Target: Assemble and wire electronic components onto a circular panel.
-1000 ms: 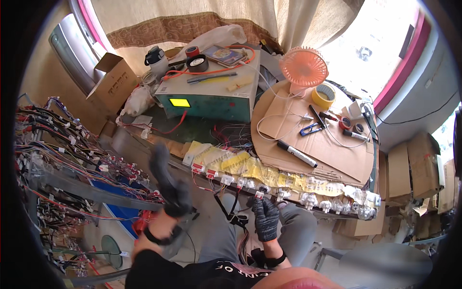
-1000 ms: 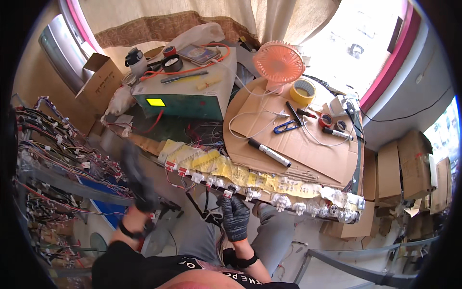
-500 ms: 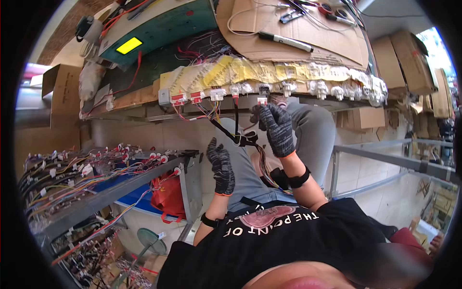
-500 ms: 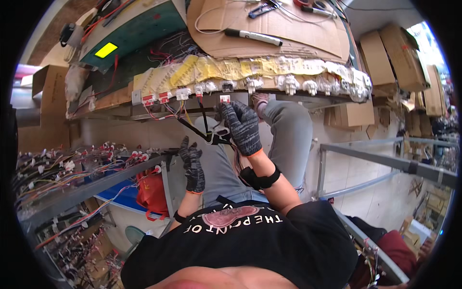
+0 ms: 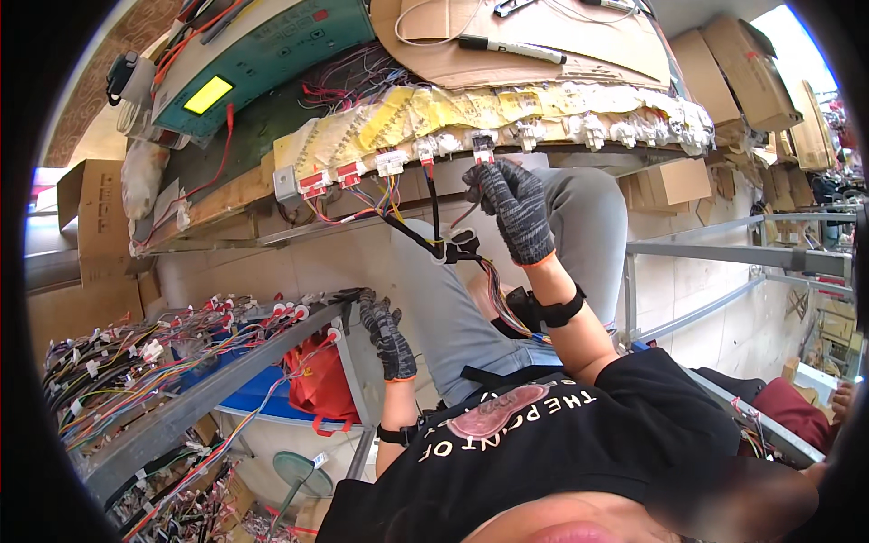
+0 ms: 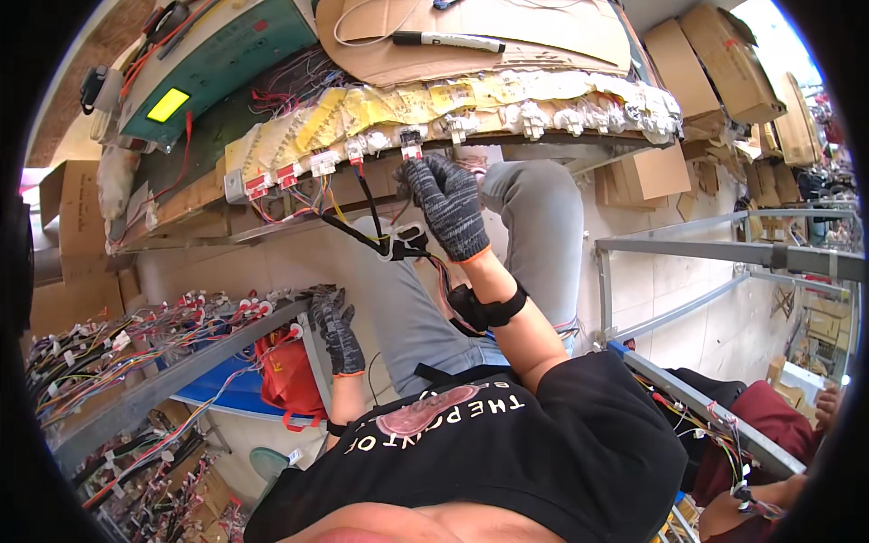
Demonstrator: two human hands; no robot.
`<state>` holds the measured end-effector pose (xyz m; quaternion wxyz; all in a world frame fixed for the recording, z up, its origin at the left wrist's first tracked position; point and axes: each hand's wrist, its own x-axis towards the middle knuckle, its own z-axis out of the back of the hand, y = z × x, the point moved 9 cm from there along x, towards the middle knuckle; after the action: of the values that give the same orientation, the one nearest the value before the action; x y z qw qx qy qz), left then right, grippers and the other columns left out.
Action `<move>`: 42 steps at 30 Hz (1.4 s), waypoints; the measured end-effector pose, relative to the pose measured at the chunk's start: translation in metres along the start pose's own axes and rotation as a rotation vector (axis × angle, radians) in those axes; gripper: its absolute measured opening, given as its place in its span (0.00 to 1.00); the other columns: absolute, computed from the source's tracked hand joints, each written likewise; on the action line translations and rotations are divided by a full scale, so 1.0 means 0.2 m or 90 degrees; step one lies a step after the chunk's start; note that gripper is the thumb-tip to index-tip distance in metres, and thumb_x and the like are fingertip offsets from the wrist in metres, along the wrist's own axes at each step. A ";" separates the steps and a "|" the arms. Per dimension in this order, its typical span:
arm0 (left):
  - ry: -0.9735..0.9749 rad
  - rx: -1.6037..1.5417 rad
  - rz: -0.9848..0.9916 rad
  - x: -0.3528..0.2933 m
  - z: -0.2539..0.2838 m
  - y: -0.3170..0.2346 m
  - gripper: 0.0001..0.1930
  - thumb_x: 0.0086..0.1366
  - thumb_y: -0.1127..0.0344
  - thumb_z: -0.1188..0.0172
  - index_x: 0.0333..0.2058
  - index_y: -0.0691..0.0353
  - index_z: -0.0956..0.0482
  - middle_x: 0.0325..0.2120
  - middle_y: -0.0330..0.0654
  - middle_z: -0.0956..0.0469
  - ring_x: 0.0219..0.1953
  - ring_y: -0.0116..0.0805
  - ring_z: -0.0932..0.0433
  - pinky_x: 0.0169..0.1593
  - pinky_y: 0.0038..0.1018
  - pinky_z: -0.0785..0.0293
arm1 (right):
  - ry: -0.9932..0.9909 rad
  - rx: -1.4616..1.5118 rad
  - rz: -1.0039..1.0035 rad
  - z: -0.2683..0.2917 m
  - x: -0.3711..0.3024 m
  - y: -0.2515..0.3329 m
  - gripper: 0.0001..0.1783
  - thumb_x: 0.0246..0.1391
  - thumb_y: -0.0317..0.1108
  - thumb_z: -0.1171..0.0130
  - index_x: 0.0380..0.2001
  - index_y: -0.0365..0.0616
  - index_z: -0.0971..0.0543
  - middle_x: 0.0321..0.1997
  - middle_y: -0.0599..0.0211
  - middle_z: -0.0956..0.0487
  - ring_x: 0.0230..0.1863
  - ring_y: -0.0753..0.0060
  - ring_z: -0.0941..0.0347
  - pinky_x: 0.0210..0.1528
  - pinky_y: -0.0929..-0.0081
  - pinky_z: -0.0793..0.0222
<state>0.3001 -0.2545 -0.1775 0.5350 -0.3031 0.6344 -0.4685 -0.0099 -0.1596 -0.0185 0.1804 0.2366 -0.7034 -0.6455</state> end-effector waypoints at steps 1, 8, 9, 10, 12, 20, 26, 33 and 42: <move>0.001 0.001 0.000 0.00 0.00 0.00 0.24 0.63 0.55 0.56 0.56 0.56 0.39 0.51 0.38 0.34 0.50 0.35 0.30 0.45 0.32 0.32 | 0.010 -0.039 0.022 0.00 0.00 0.02 0.15 0.59 0.38 0.54 0.32 0.39 0.22 0.22 0.72 0.24 0.20 0.88 0.36 0.23 0.88 0.41; 0.064 0.005 0.040 0.04 -0.10 -0.03 0.23 0.62 0.58 0.54 0.55 0.58 0.38 0.52 0.39 0.35 0.49 0.34 0.32 0.47 0.32 0.32 | 0.031 -0.028 0.005 0.00 0.03 0.02 0.15 0.59 0.39 0.54 0.32 0.40 0.22 0.21 0.73 0.25 0.20 0.89 0.37 0.23 0.88 0.42; 0.099 -0.001 0.017 0.05 -0.14 -0.06 0.24 0.61 0.60 0.53 0.55 0.60 0.38 0.51 0.39 0.35 0.48 0.32 0.32 0.47 0.29 0.32 | 0.029 -0.029 0.005 0.01 0.04 0.02 0.15 0.59 0.39 0.54 0.31 0.41 0.22 0.21 0.73 0.25 0.21 0.89 0.37 0.23 0.89 0.42; 0.099 0.000 0.017 0.06 -0.15 -0.08 0.24 0.61 0.60 0.53 0.55 0.60 0.38 0.51 0.39 0.35 0.48 0.32 0.32 0.47 0.29 0.32 | 0.028 -0.028 0.004 0.00 0.04 0.02 0.15 0.59 0.39 0.54 0.31 0.41 0.22 0.21 0.73 0.25 0.21 0.89 0.37 0.23 0.89 0.42; 0.183 -0.056 0.004 0.07 -0.26 -0.16 0.23 0.61 0.59 0.53 0.54 0.62 0.38 0.51 0.40 0.34 0.50 0.33 0.32 0.50 0.29 0.34 | -0.007 -0.013 0.025 0.03 0.05 0.03 0.15 0.59 0.39 0.53 0.31 0.40 0.22 0.22 0.73 0.25 0.21 0.88 0.36 0.23 0.89 0.42; 0.261 -0.340 -0.149 0.22 -0.58 -0.59 0.20 0.66 0.55 0.56 0.51 0.60 0.33 0.48 0.41 0.29 0.51 0.33 0.32 0.55 0.35 0.39 | -0.076 0.112 -0.061 -0.02 0.03 -0.01 0.15 0.58 0.39 0.50 0.30 0.38 0.22 0.18 0.72 0.25 0.16 0.88 0.37 0.19 0.88 0.44; 0.091 -0.432 -0.035 0.31 -0.68 -0.71 0.12 0.61 0.64 0.44 0.42 0.61 0.29 0.33 0.39 0.26 0.33 0.31 0.25 0.36 0.26 0.26 | 0.109 -0.203 -0.031 0.27 -0.02 0.14 0.14 0.58 0.38 0.51 0.34 0.37 0.22 0.27 0.68 0.22 0.25 0.83 0.29 0.28 0.84 0.33; 0.211 -0.410 -0.068 0.47 -0.65 -0.74 0.13 0.60 0.60 0.45 0.41 0.59 0.27 0.36 0.42 0.24 0.36 0.36 0.24 0.43 0.31 0.28 | -0.085 -0.587 -0.125 1.19 -0.62 0.05 0.13 0.55 0.38 0.48 0.29 0.39 0.23 0.25 0.55 0.23 0.27 0.57 0.26 0.32 0.66 0.32; 0.202 0.010 -0.699 -0.43 -0.69 -1.30 0.18 0.63 0.58 0.56 0.47 0.60 0.30 0.42 0.44 0.28 0.45 0.37 0.29 0.51 0.40 0.37 | 0.147 -0.978 -0.241 1.49 -1.39 -0.55 0.15 0.55 0.36 0.58 0.42 0.48 0.25 0.46 0.60 0.26 0.45 0.58 0.29 0.49 0.64 0.35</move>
<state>0.1575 -0.2384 0.0939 0.1133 -0.5101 0.4530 -0.7223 0.0631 0.2367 -0.1438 0.2523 0.2269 0.0131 -0.9406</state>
